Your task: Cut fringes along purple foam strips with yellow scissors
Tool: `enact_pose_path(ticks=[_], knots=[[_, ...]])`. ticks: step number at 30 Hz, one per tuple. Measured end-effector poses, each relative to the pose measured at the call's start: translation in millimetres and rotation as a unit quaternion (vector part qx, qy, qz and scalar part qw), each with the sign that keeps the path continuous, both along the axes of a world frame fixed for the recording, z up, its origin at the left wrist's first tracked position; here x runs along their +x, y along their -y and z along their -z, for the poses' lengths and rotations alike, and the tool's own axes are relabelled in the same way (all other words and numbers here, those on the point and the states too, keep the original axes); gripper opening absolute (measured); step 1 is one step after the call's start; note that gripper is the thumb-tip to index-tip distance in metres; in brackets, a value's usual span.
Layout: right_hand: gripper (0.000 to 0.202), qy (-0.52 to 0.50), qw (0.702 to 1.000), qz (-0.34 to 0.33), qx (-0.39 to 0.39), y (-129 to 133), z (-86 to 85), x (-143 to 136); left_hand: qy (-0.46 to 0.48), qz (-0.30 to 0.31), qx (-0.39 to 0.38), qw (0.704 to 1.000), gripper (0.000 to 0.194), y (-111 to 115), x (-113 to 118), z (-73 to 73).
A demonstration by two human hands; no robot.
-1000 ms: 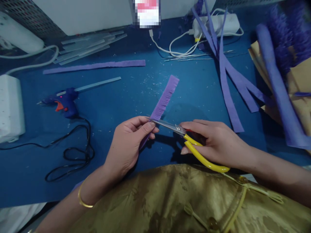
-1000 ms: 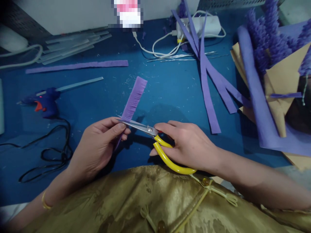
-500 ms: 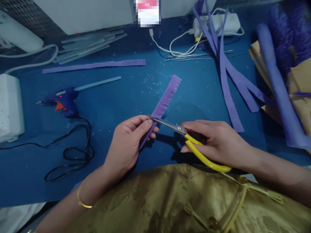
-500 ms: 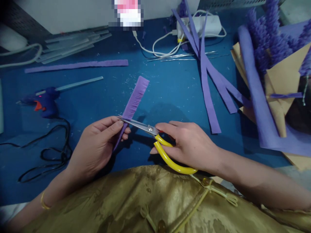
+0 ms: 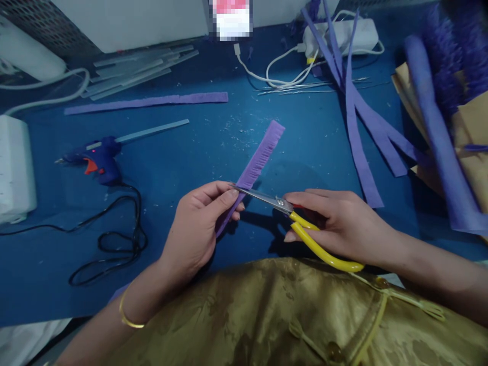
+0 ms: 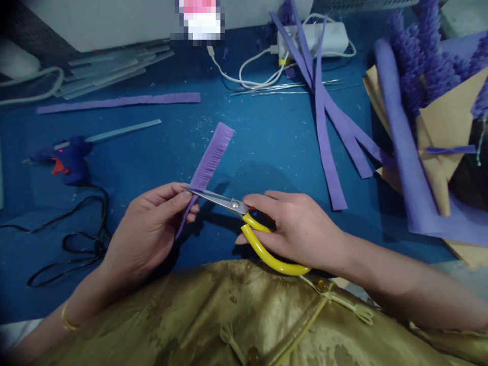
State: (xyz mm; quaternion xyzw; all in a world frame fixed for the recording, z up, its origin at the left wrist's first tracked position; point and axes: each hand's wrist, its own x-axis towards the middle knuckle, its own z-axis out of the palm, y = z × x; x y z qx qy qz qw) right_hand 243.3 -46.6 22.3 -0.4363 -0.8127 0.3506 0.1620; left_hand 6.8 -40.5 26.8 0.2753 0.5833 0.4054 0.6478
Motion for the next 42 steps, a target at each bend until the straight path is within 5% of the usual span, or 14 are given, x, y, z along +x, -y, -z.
enact_pose_path(ticks=[6, 42], knots=[[0.042, -0.020, 1.000, -0.003, -0.002, 0.5, -0.7, -0.4, 0.045, 0.010, -0.021, 0.999, 0.010, -2.7, -1.2, -3.0], [0.041, -0.011, 1.000, 0.013, -0.016, 0.3, -0.8, -2.4, -0.047, -0.020, 0.045, 0.998, 0.006, 0.9, 3.4, -1.4]])
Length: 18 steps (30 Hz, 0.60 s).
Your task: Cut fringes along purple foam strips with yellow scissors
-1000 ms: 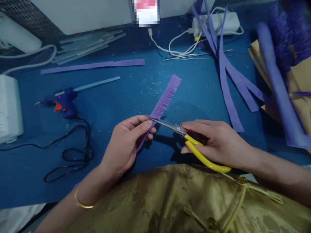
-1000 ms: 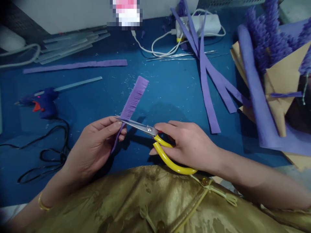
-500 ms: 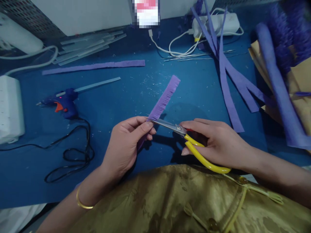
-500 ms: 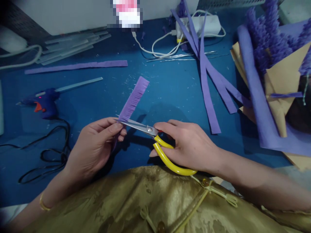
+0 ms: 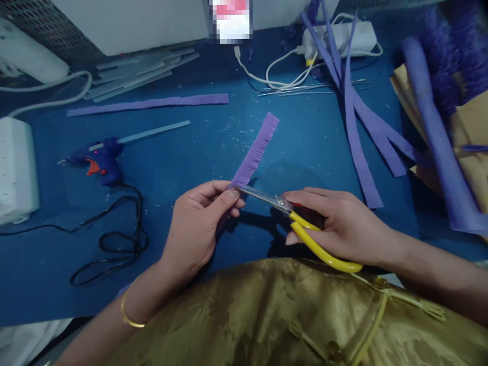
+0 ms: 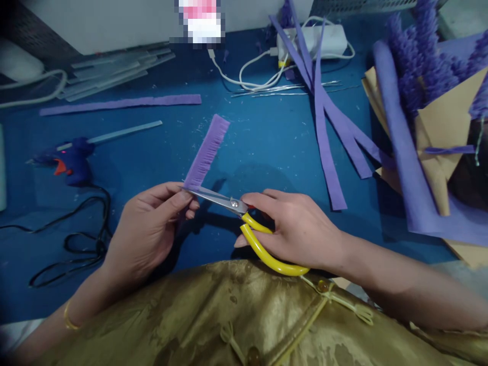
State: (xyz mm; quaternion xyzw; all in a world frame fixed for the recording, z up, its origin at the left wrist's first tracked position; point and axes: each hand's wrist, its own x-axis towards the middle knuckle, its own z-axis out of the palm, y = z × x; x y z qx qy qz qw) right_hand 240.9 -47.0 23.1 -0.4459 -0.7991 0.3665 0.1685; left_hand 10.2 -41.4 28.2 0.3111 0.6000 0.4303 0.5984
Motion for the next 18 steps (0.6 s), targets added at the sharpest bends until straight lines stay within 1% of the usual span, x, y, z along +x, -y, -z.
enact_pose_path(ticks=[12, 18], knots=[[0.038, -0.012, 1.000, -0.021, 0.010, -0.4, -1.8, 0.7, 0.007, 0.011, -0.006, 1.000, 0.006, 0.2, -1.7, 0.0], [0.043, 0.007, 1.000, -0.008, 0.007, -0.1, -1.1, -0.3, 0.023, 0.020, -0.024, 0.999, 0.009, -0.6, -0.6, -0.8]])
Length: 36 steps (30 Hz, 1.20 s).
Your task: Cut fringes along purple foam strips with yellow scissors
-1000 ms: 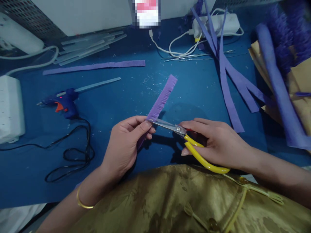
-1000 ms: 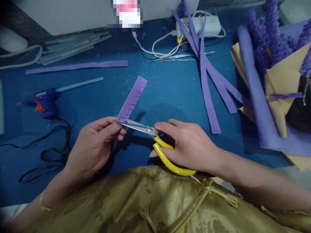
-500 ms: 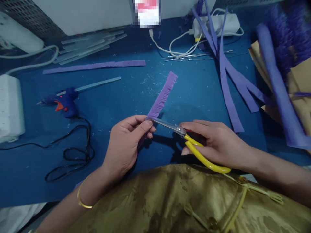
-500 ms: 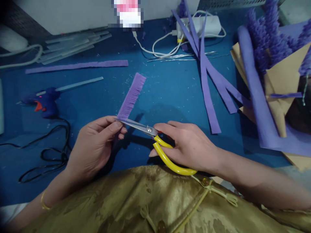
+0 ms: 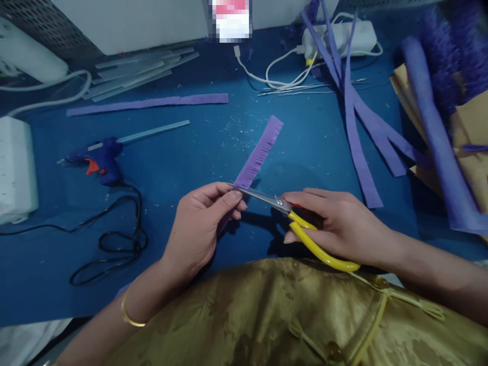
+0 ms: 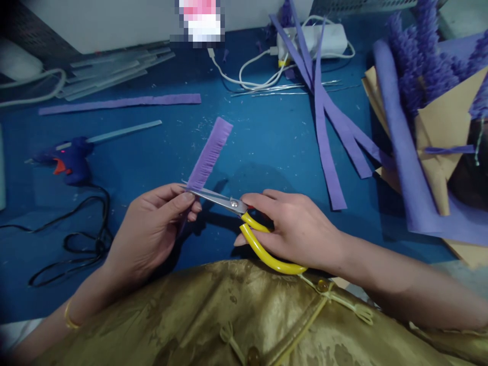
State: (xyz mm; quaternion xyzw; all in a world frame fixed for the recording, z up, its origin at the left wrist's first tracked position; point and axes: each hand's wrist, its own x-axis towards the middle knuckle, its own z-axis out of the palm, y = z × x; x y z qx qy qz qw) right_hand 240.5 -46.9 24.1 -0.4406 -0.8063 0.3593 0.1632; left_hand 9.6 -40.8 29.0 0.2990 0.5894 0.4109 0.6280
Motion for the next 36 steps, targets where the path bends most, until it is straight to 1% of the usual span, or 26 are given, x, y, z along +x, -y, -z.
enact_pose_path(ticks=[9, 15, 22, 29, 36], knots=[[0.043, -0.007, 1.000, -0.010, 0.005, -0.6, -1.1, 2.7, 0.003, 0.009, -0.007, 1.000, 0.010, 0.2, 1.0, -0.8], [0.039, -0.010, 1.000, -0.011, 0.003, -1.1, -1.4, 2.4, 0.014, 0.007, -0.009, 1.000, 0.008, 0.3, 0.3, 1.1], [0.043, -0.003, 1.000, -0.010, 0.002, -1.2, -1.0, 3.5, 0.005, 0.003, -0.007, 1.000, 0.007, 0.1, 0.3, -0.6], [0.041, -0.010, 1.000, -0.011, -0.004, -1.0, -1.5, 3.0, 0.056, 0.014, -0.023, 0.998, 0.008, -2.8, -0.1, -3.0], [0.041, -0.012, 1.000, 0.000, 0.005, -0.9, 1.2, 2.3, 0.036, 0.005, -0.027, 0.999, 0.008, -2.4, -1.3, -0.9]])
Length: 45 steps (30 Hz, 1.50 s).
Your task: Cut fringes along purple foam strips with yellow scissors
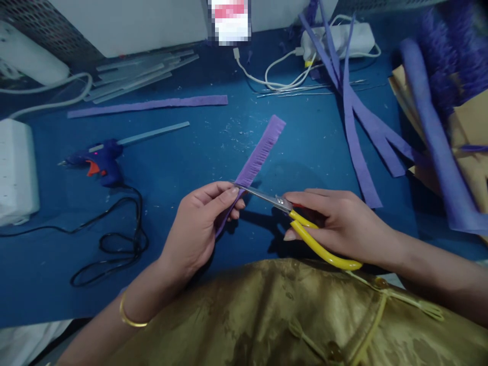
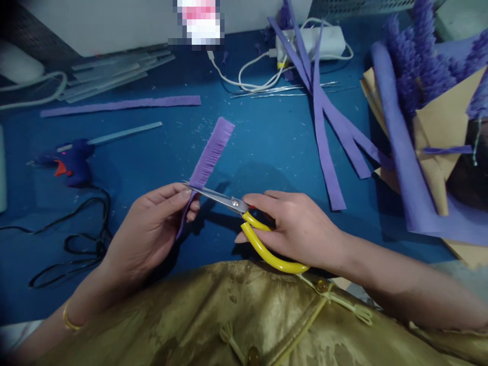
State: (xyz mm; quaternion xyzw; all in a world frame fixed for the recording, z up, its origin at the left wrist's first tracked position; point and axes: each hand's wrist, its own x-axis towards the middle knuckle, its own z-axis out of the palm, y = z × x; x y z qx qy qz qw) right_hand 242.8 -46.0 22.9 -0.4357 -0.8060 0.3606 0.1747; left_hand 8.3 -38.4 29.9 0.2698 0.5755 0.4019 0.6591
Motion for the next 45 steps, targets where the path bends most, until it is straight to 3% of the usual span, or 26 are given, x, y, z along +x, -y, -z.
enact_pose_path(ticks=[12, 45], knots=[[0.044, 0.015, 0.999, 0.022, -0.019, 0.3, -0.7, -1.2, -0.068, -0.016, 0.059, 0.996, 0.004, 2.3, -1.4, 6.7], [0.046, 0.019, 1.000, 0.002, -0.004, 0.5, 0.7, -1.3, -0.050, -0.006, 0.031, 0.998, 0.009, 2.7, 0.4, 4.6]])
